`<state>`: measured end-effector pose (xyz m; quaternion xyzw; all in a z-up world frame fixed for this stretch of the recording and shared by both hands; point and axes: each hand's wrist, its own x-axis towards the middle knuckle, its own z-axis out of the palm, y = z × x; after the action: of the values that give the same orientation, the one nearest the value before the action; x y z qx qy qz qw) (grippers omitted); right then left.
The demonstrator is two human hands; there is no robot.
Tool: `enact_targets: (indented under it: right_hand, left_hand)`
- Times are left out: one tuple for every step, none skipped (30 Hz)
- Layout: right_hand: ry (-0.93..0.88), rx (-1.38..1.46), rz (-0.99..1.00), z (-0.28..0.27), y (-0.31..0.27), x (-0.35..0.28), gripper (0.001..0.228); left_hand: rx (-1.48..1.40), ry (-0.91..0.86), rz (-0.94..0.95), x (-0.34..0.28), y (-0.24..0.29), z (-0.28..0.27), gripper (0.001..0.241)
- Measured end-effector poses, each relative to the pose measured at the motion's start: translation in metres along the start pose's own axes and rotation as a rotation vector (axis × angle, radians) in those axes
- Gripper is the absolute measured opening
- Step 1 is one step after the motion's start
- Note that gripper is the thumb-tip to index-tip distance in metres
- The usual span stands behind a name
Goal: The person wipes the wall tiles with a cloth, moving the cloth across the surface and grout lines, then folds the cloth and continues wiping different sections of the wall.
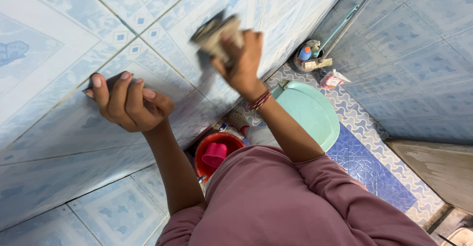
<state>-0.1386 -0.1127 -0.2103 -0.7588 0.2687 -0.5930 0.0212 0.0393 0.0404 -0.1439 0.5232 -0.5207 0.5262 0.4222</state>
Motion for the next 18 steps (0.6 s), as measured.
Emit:
enact_targets:
  right_hand:
    - [0.034, -0.025, -0.029, -0.008, 0.013, 0.008, 0.062]
    - [0.069, -0.051, -0.058, -0.015, 0.025, 0.016, 0.062]
    - [0.082, 0.037, 0.106, -0.019, 0.034, 0.024, 0.058]
    - [0.100, 0.124, 0.269, -0.023, 0.040, 0.031, 0.054]
    - [0.133, 0.281, 0.555, -0.028, 0.051, 0.041, 0.053]
    - [0.150, 0.443, 0.841, -0.033, 0.061, 0.051, 0.054]
    - [0.153, 0.441, 0.843, -0.032, 0.060, 0.052, 0.054]
    - [0.203, 0.352, 0.697, -0.031, 0.058, 0.052, 0.049]
    - [0.249, 0.264, 0.545, -0.030, 0.058, 0.053, 0.044]
    - [0.253, 0.261, 0.544, -0.024, 0.052, 0.050, 0.044]
    - [0.255, 0.270, 0.551, -0.016, 0.039, 0.042, 0.046]
    - [0.257, 0.278, 0.557, -0.009, 0.024, 0.033, 0.048]
    - [0.255, 0.274, 0.563, -0.005, 0.011, 0.024, 0.048]
    - [0.231, 0.269, 0.577, -0.001, -0.002, 0.015, 0.048]
    - [0.209, 0.267, 0.584, 0.004, -0.013, 0.010, 0.048]
    - [0.191, 0.413, 0.592, 0.009, -0.024, 0.006, 0.046]
    - [0.171, 0.557, 0.599, 0.013, -0.034, 0.001, 0.044]
    - [0.133, 0.613, 0.547, 0.017, -0.045, -0.005, 0.044]
  left_hand:
    - [0.002, 0.004, -0.007, 0.000, 0.000, 0.001, 0.019]
    - [0.001, 0.006, -0.007, 0.001, 0.000, 0.003, 0.019]
    - [0.001, 0.010, -0.009, 0.001, 0.000, 0.003, 0.019]
    - [0.001, 0.015, -0.011, 0.000, 0.000, 0.004, 0.019]
    - [0.002, 0.011, -0.011, -0.001, 0.000, 0.003, 0.019]
    - [0.014, 0.014, -0.027, -0.002, 0.002, 0.003, 0.019]
    - [0.020, 0.019, -0.042, -0.001, 0.003, 0.005, 0.019]
    - [0.017, 0.018, -0.040, 0.000, 0.003, 0.006, 0.019]
    - [0.028, 0.017, -0.021, 0.001, 0.004, 0.007, 0.019]
    - [0.040, 0.016, -0.001, 0.002, 0.004, 0.009, 0.019]
    - [0.036, 0.014, -0.001, 0.002, 0.003, 0.010, 0.019]
    - [0.040, 0.011, -0.003, 0.002, 0.003, 0.011, 0.019]
    - [0.045, 0.005, -0.005, 0.000, 0.003, 0.010, 0.019]
    - [0.042, -0.002, -0.006, -0.001, 0.004, 0.008, 0.019]
    - [0.048, -0.009, -0.014, -0.001, 0.004, 0.008, 0.019]
    - [0.055, -0.016, -0.022, -0.001, 0.004, 0.008, 0.020]
    - [0.055, -0.017, -0.024, -0.001, 0.004, 0.008, 0.020]
    - [0.060, -0.025, -0.024, -0.002, 0.003, 0.008, 0.020]
